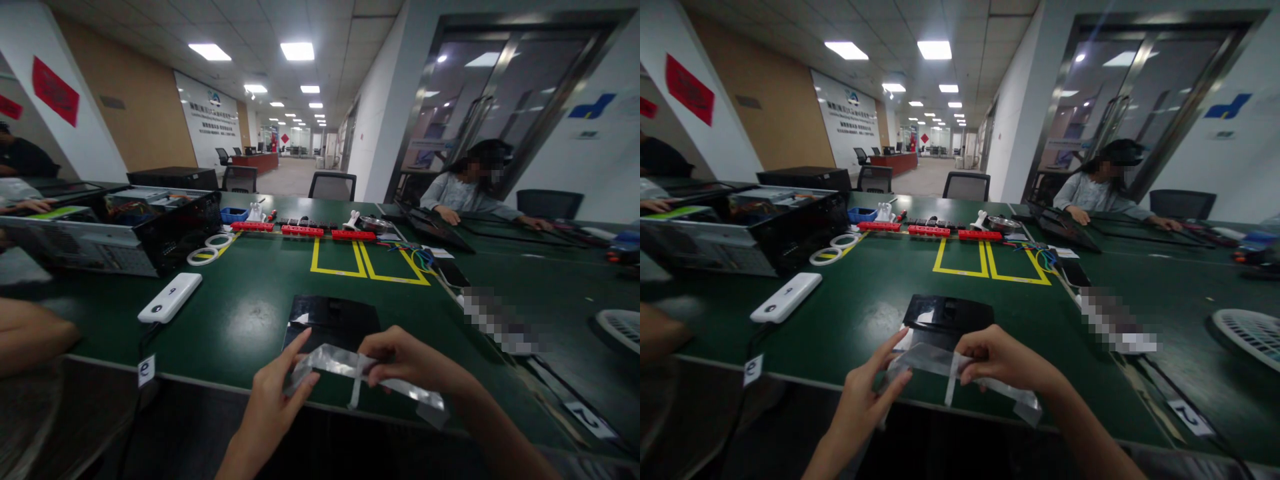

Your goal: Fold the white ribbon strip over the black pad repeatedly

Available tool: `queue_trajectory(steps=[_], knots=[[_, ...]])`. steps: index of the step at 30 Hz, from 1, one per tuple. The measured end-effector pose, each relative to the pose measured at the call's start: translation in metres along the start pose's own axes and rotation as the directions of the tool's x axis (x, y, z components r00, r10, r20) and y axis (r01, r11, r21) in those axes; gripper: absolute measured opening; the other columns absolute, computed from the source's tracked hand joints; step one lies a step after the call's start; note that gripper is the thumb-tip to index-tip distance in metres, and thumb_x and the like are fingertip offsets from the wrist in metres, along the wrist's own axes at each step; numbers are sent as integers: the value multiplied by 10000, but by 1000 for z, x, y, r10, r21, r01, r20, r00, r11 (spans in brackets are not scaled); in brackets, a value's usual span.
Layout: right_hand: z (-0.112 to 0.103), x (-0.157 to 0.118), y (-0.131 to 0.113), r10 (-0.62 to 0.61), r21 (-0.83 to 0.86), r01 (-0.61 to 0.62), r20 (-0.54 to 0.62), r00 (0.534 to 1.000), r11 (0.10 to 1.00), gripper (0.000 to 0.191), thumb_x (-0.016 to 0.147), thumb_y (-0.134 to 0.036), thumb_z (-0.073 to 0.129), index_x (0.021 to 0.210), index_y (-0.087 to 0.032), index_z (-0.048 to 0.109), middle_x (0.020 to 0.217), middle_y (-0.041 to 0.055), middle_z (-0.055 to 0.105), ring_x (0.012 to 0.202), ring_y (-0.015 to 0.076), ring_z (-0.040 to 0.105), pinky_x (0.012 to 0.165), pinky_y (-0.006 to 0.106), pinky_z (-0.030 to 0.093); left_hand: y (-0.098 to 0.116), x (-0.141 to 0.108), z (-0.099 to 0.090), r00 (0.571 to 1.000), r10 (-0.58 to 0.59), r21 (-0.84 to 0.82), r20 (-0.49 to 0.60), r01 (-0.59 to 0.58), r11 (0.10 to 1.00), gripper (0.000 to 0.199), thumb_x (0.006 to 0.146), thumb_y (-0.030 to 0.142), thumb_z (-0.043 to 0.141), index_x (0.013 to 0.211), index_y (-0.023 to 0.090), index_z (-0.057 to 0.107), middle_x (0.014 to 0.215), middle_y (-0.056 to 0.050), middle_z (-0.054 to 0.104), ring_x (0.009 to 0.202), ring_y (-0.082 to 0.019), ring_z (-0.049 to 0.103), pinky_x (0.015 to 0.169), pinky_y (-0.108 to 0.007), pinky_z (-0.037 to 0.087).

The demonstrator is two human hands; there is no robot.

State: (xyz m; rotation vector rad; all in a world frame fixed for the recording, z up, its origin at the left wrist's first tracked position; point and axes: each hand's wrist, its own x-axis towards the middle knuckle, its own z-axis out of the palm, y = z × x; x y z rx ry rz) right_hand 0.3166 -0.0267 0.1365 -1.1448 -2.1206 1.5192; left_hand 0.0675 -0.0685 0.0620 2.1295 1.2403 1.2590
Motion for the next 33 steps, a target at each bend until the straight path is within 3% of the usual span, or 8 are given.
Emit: queue_trajectory(steps=[3, 6, 12, 18, 23, 26, 29, 33], knots=[[-3, 20, 9, 2, -38, -1, 35, 999, 999, 313, 726, -413, 674, 882, -146, 625, 721, -11, 608, 618, 96, 552, 562, 201, 427, -5, -1, 11, 981, -192, -51, -3, 191, 980, 449, 920, 340, 456, 1345, 195, 437, 698, 18, 711, 488, -113, 595, 497, -184, 465], [-10, 34, 24, 45, -107, -40, 40, 998, 993, 297, 730, -378, 661, 907, -144, 614, 719, -14, 603, 603, 94, 560, 532, 191, 423, -19, 2, 21, 960, -274, -9, -61, 274, 962, 432, 924, 345, 439, 1319, 172, 472, 632, 18, 674, 445, -120, 551, 474, -203, 447], [-10, 47, 49, 110, -273, -152, -163, 981, 950, 203, 748, -305, 614, 875, -146, 612, 660, -31, 565, 522, 85, 509, 460, 193, 391, -45, 7, 39, 981, -135, 191, -136, 160, 969, 299, 907, 216, 436, 1134, 172, 626, 882, -68, 630, 753, -180, 638, 720, -297, 506], [-2, 53, 59, 43, -391, -148, -266, 963, 908, 148, 730, -248, 637, 841, -150, 648, 676, -21, 576, 617, 97, 516, 545, 199, 369, -47, 11, 41, 990, -102, 394, -100, 134, 909, 260, 902, 174, 455, 1078, 176, 647, 887, -71, 601, 773, -194, 616, 697, -313, 517], [0, 54, 61, -2, -465, -143, -297, 955, 874, 153, 754, -249, 615, 877, -168, 655, 734, -11, 608, 680, 113, 543, 602, 210, 374, -33, 17, 38, 993, -68, 612, -100, 116, 783, 242, 902, 198, 467, 1031, 210, 670, 929, -95, 642, 844, -257, 599, 700, -388, 527], [1, 54, 62, -25, -512, -144, -310, 951, 847, 151, 758, -241, 607, 889, -185, 656, 771, -7, 614, 714, 124, 549, 628, 219, 375, -25, 17, 45, 995, 82, 622, 47, -94, 778, 284, 895, 229, 504, 1153, 189, 617, 1185, -115, 620, 1060, -300, 562, 906, -491, 459], [2, 54, 62, -45, -558, -151, -321, 946, 816, 138, 761, -231, 601, 884, -193, 652, 787, -3, 605, 733, 132, 546, 657, 230, 375, -22, 14, 56, 949, 184, 534, 256, -297, 792, 444, 885, 369, 538, 1284, 178, 513, 1333, -99, 540, 1241, -315, 453, 1039, -556, 325], [4, 52, 59, -53, -600, -169, -333, 942, 782, 122, 769, -229, 602, 878, -201, 650, 813, 5, 597, 752, 141, 550, 665, 240, 371, -23, 10, 65, 930, 130, 499, 343, -297, 814, 532, 873, 472, 522, 1305, 162, 494, 1329, -107, 544, 1257, -323, 445, 1050, -579, 298]])
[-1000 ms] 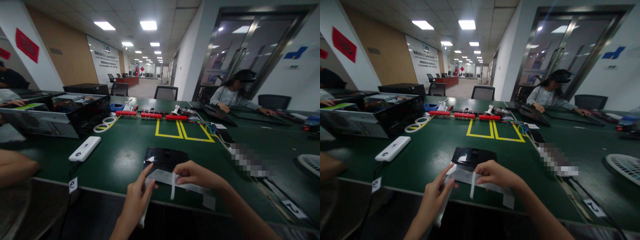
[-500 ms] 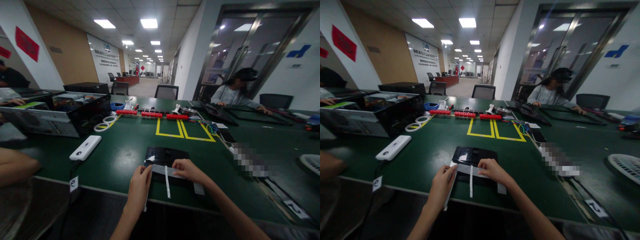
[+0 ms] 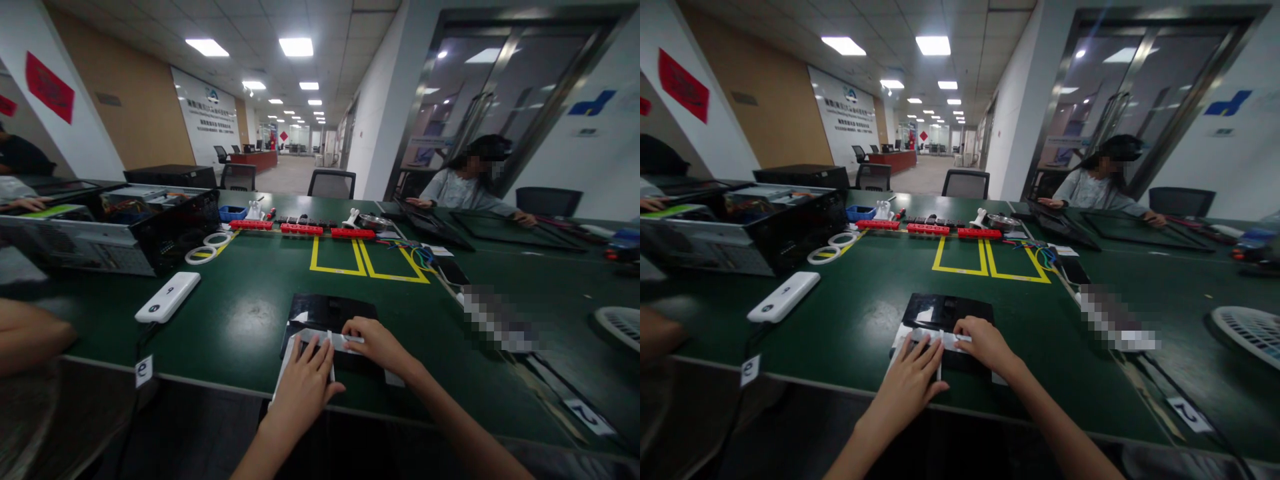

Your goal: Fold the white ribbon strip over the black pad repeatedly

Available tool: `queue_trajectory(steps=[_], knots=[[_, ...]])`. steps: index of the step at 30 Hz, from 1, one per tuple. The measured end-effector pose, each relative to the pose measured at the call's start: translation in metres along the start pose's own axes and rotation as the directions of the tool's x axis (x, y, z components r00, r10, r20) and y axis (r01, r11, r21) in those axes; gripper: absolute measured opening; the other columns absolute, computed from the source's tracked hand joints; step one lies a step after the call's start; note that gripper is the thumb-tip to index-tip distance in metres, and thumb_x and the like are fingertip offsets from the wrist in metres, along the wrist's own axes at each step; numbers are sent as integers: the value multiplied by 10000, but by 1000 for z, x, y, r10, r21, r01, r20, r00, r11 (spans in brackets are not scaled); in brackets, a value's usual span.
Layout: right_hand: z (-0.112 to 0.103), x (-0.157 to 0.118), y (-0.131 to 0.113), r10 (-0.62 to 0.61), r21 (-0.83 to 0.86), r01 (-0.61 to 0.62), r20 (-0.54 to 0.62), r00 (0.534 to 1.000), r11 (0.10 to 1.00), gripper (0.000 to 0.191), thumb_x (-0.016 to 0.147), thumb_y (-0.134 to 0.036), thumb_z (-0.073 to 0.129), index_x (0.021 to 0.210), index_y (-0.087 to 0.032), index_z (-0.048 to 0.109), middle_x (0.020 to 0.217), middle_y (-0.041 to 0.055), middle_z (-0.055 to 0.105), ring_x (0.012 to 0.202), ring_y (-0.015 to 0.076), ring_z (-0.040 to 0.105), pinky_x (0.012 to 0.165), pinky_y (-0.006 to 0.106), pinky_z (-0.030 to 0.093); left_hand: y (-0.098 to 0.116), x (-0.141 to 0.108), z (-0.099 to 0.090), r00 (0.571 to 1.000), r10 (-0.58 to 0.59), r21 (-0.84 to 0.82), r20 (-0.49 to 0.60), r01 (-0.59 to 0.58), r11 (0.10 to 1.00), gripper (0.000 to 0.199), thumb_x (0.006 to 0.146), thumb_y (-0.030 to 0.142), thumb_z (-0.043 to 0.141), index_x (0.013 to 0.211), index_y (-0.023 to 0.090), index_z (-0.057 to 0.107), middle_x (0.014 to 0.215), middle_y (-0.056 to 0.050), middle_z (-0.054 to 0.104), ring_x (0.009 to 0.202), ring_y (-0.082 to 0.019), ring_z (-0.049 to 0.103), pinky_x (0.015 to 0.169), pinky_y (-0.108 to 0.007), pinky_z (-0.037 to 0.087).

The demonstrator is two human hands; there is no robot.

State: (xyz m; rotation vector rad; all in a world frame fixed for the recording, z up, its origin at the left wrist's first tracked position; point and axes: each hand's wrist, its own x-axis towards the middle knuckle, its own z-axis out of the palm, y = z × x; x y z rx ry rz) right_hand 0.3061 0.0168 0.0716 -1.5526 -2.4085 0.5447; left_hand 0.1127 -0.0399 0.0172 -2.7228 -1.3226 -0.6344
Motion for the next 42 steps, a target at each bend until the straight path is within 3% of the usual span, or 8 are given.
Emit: queue_trajectory(steps=[4, 17, 21, 24, 28, 32, 37, 42], knots=[[0, -4, -5, 24, -102, -26, -17, 1000, 994, 146, 799, -259, 592, 925, -218, 654, 876, 20, 606, 785, 157, 572, 661, 251, 384, -2, -2, 1, 1000, -13, 3, 28, 13, 1000, 595, 853, 497, 538, 1336, 159, 459, 1370, -103, 500, 1280, -330, 414, 1045, -574, 312], [3, -4, -29, 36, -345, -58, -69, 997, 937, 240, 865, -176, 491, 1055, -177, 638, 1024, 98, 603, 974, 224, 554, 814, 332, 433, 6, -1, -1, 998, -63, -21, -31, 62, 998, 562, 877, 499, 491, 1341, 184, 452, 1341, -137, 525, 1253, -357, 436, 1014, -652, 269], [4, 3, -42, 11, -357, -58, -131, 991, 932, 282, 917, -191, 387, 1067, -163, 624, 1028, 111, 610, 966, 234, 558, 806, 359, 443, -15, -1, -19, 998, -43, -95, -52, 38, 995, 555, 907, 430, 478, 1400, 213, 348, 1342, -111, 529, 1229, -286, 478, 1027, -549, 340], [11, 9, -52, -47, -307, -3, -156, 987, 952, 305, 927, -194, 371, 1129, -151, 595, 1112, 127, 598, 1032, 231, 546, 867, 374, 438, -46, -6, -30, 982, -126, -147, -141, 105, 984, 422, 931, 334, 456, 1339, 225, 439, 1278, -88, 584, 1153, -224, 547, 1007, -441, 405], [30, 14, -57, -186, -261, 155, -98, 978, 953, 439, 942, -333, 376, 1366, -220, 408, 1408, 123, 417, 1302, 282, 346, 1043, 516, 285, -86, -17, -24, 946, -245, -118, -214, 224, 967, 293, 934, 281, 442, 1177, 206, 589, 1172, -77, 652, 1076, -221, 601, 991, -444, 421], [45, 14, -55, -223, -268, 231, 63, 973, 935, 538, 923, -523, 317, 1423, -326, 302, 1514, 73, 241, 1376, 376, 136, 1021, 683, 140, -100, -26, -10, 932, -292, -101, -214, 277, 956, 275, 930, 253, 441, 1143, 206, 609, 1152, -72, 666, 1088, -212, 602, 1008, -449, 398], [42, 9, -39, -224, -283, 245, 105, 969, 927, 495, 951, -489, 229, 1429, -365, 263, 1527, 12, 195, 1393, 320, 104, 1043, 672, 59, -99, -29, -9, 928, -319, -120, -191, 300, 946, 274, 922, 266, 453, 1133, 208, 618, 1160, -70, 665, 1110, -219, 590, 1020, -457, 379], [22, -1, -5, -158, -238, 202, 191, 969, 950, 523, 937, -531, 218, 1439, -387, 199, 1534, -29, 133, 1403, 293, 44, 1049, 658, -24, -100, -32, -9, 923, -348, -134, -163, 329, 935, 277, 926, 291, 450, 1128, 222, 625, 1175, -60, 659, 1127, -220, 577, 1038, -453, 355]])
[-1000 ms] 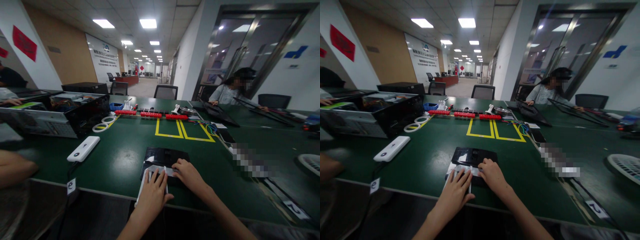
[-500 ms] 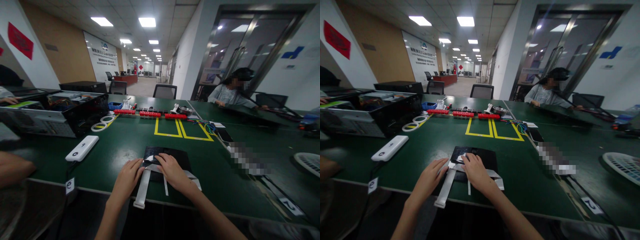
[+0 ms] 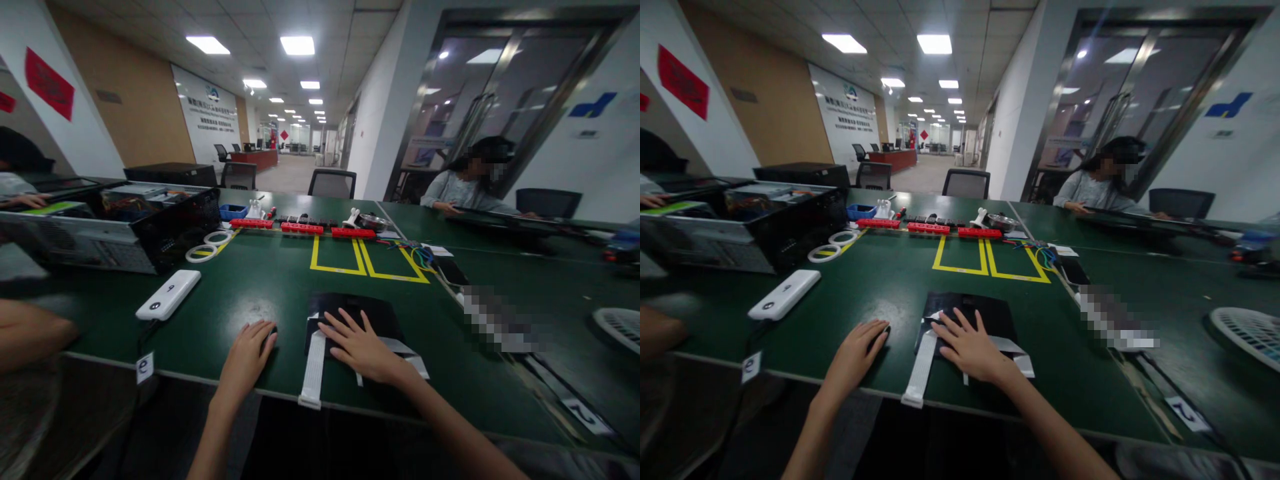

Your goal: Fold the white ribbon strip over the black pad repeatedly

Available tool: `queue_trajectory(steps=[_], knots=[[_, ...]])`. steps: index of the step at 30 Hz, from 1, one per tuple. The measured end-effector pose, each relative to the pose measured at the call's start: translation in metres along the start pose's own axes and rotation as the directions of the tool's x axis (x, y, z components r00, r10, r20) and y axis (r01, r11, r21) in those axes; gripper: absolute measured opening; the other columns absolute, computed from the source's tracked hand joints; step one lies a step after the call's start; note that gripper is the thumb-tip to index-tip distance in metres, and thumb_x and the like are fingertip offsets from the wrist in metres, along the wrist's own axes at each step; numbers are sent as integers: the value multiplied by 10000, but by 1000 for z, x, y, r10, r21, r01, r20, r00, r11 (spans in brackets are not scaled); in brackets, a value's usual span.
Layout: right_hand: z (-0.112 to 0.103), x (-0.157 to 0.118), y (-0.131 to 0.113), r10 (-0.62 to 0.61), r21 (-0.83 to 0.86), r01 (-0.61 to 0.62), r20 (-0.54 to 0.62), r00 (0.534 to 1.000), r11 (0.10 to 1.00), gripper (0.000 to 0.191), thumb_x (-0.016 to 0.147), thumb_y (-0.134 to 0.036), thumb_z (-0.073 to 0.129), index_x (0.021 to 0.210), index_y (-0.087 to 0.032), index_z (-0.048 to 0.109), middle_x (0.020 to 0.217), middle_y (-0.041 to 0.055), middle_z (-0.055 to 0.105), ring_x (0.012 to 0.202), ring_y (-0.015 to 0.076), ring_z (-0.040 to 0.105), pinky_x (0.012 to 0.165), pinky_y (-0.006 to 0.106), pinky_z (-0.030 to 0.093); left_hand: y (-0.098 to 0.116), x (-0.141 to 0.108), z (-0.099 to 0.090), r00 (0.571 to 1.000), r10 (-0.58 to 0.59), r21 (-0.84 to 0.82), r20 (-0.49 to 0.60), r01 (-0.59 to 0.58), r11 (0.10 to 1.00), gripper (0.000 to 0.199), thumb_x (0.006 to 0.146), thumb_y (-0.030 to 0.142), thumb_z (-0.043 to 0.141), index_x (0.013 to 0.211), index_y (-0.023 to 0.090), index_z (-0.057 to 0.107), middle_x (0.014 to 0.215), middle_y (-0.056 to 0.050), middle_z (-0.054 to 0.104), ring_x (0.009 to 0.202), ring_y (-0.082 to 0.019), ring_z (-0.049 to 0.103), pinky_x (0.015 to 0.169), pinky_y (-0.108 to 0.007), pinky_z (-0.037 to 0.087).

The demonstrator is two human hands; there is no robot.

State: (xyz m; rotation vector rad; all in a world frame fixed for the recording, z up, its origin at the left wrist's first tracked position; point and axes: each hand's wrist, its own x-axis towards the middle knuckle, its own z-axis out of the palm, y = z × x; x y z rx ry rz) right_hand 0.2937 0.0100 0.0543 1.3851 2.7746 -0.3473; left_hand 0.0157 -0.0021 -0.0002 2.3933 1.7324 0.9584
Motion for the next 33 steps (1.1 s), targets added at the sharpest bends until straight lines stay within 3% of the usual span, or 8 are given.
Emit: queue_trajectory(steps=[5, 12, 19, 24, 26, 28, 31, 33], knots=[[-12, -36, 49, 97, 113, -102, 48, 994, 988, 621, 908, -555, 300, 1454, -375, 63, 1534, -39, 105, 1405, 254, 2, 1059, 627, -75, 1, 0, -1, 1000, -1, 8, 8, 1, 1000, 280, 919, 295, 460, 1121, 211, 633, 1167, -66, 663, 1135, -230, 572, 1038, -460, 356], [-13, -92, 113, 262, 210, -264, 35, 964, 941, 718, 850, -586, 404, 1463, -331, 131, 1524, 30, 177, 1393, 268, 21, 1069, 609, -49, 3, 1, -1, 1000, 0, -1, -25, 0, 1000, 276, 908, 295, 469, 1104, 219, 648, 1147, -61, 674, 1113, -228, 588, 1027, -452, 374], [-16, -119, 132, 334, 261, -323, 1, 942, 910, 742, 811, -563, 485, 1454, -328, 197, 1511, 64, 206, 1384, 281, 50, 1060, 626, -21, 1, 1, 1, 1000, 12, 14, -18, -12, 1000, 276, 911, 301, 467, 1099, 214, 649, 1147, -64, 674, 1116, -234, 586, 1020, -461, 384], [-12, -123, 141, 314, 298, -291, -29, 949, 909, 766, 787, -552, 524, 1449, -301, 233, 1512, 90, 208, 1387, 286, 76, 1063, 624, -17, -1, 0, 2, 999, 23, 17, -24, -23, 1000, 282, 911, 303, 468, 1110, 209, 643, 1153, -64, 670, 1115, -231, 586, 1025, -463, 380], [-10, -123, 146, 319, 304, -281, -83, 944, 911, 748, 757, -560, 554, 1418, -299, 319, 1489, 93, 290, 1380, 310, 146, 1062, 637, 31, -1, 0, 2, 1000, 22, 19, -20, -21, 1000, 280, 911, 297, 468, 1110, 207, 643, 1153, -64, 669, 1115, -230, 585, 1025, -463, 379], [-9, -124, 150, 349, 303, -287, -175, 921, 909, 689, 719, -585, 575, 1321, -267, 471, 1410, 110, 431, 1337, 328, 295, 1070, 604, 158, 0, 0, 1, 999, 23, 16, -25, -23, 1000, 274, 908, 292, 471, 1103, 213, 647, 1146, -60, 673, 1111, -231, 588, 1020, -463, 385], [-11, -133, 158, 429, 279, -348, -320, 845, 895, 549, 705, -642, 533, 1022, -209, 649, 1131, 135, 634, 1101, 312, 556, 962, 484, 405, 1, 1, 0, 999, 23, 19, -28, -23, 1000, 271, 904, 292, 478, 1097, 215, 652, 1136, -60, 678, 1107, -234, 591, 1018, -463, 390], [-11, -143, 164, 482, 259, -412, -350, 803, 874, 518, 703, -674, 498, 850, -204, 659, 934, 124, 671, 908, 290, 622, 829, 435, 485, 3, 1, -1, 1000, 18, 30, -15, -17, 999, 274, 906, 292, 476, 1101, 208, 650, 1140, -64, 675, 1110, -235, 589, 1022, -464, 384]])
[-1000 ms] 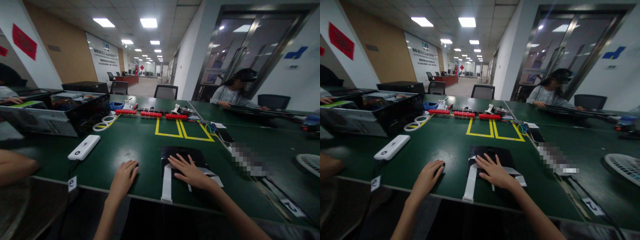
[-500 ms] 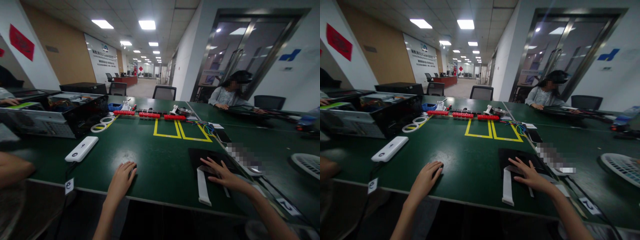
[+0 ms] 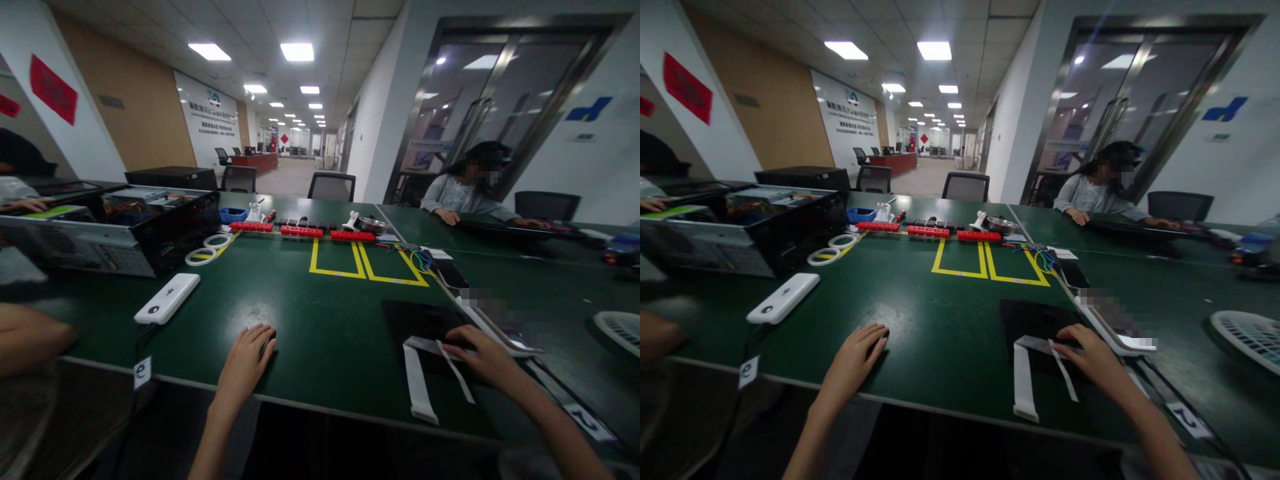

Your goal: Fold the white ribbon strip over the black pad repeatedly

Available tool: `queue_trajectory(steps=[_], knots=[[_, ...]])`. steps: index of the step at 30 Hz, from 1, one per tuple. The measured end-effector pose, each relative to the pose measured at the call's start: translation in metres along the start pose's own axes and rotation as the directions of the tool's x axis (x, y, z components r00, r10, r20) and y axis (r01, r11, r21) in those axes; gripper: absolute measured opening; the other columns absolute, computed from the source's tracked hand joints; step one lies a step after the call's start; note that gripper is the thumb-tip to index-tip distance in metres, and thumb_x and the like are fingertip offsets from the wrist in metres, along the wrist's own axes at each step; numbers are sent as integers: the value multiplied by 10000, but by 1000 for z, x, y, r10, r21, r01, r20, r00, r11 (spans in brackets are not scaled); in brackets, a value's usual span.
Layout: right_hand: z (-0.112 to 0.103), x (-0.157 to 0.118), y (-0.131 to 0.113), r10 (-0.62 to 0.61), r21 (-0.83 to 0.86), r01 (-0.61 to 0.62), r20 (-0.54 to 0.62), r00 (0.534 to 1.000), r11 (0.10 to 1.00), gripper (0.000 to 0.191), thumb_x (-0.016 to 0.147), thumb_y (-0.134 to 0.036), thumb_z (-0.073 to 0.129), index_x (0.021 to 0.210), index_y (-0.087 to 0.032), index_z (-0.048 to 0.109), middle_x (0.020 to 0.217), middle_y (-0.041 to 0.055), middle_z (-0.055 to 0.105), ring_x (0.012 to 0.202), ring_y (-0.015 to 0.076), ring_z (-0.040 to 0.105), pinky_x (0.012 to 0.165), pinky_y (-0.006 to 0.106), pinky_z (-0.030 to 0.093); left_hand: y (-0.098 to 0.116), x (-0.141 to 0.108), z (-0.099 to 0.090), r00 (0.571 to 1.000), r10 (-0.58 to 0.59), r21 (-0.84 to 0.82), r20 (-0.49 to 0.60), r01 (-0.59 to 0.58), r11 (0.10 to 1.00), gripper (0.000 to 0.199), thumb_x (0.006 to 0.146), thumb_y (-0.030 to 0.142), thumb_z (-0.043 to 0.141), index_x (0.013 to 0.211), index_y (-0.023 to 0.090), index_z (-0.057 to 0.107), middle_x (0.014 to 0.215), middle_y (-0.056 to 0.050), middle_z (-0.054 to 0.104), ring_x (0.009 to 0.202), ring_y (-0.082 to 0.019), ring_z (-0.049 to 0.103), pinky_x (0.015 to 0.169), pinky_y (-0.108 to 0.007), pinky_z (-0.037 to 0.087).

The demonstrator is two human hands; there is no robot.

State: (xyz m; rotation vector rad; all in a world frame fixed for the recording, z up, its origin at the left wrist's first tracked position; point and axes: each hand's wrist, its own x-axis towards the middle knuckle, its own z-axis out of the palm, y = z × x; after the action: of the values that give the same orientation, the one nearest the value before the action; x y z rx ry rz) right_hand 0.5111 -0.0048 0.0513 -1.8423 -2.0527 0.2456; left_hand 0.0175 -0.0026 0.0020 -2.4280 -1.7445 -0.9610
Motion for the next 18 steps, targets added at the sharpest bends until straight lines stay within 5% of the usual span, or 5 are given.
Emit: queue_trajectory(steps=[8, 13, 18], knots=[[1, -15, 26, 32, -115, -32, 0, 999, 993, 493, 625, -651, 598, 824, -201, 627, 865, 111, 645, 804, 260, 602, 742, 386, 478, -1, -1, 1, 1000, 1, -2, 3, -1, 1000, 285, 913, 309, 461, 1115, 221, 644, 1159, -61, 665, 1127, -229, 576, 1031, -463, 370], [-5, -11, 13, 101, -164, -96, 26, 994, 982, 412, 582, -605, 637, 693, -217, 553, 785, 85, 609, 752, 257, 572, 683, 373, 449, -1, -1, 1, 1000, 4, 4, 17, -4, 1000, 284, 915, 303, 463, 1116, 210, 641, 1167, -68, 661, 1134, -230, 569, 1027, -459, 374], [-15, -10, -6, 166, -6, -166, 66, 984, 986, 331, 590, -515, 621, 672, -249, 441, 681, 29, 561, 635, 206, 523, 581, 325, 413, 1, -1, -1, 1000, 1, 0, 9, -1, 1000, 276, 912, 297, 466, 1104, 222, 649, 1157, -60, 667, 1126, -233, 576, 1020, -466, 383]])
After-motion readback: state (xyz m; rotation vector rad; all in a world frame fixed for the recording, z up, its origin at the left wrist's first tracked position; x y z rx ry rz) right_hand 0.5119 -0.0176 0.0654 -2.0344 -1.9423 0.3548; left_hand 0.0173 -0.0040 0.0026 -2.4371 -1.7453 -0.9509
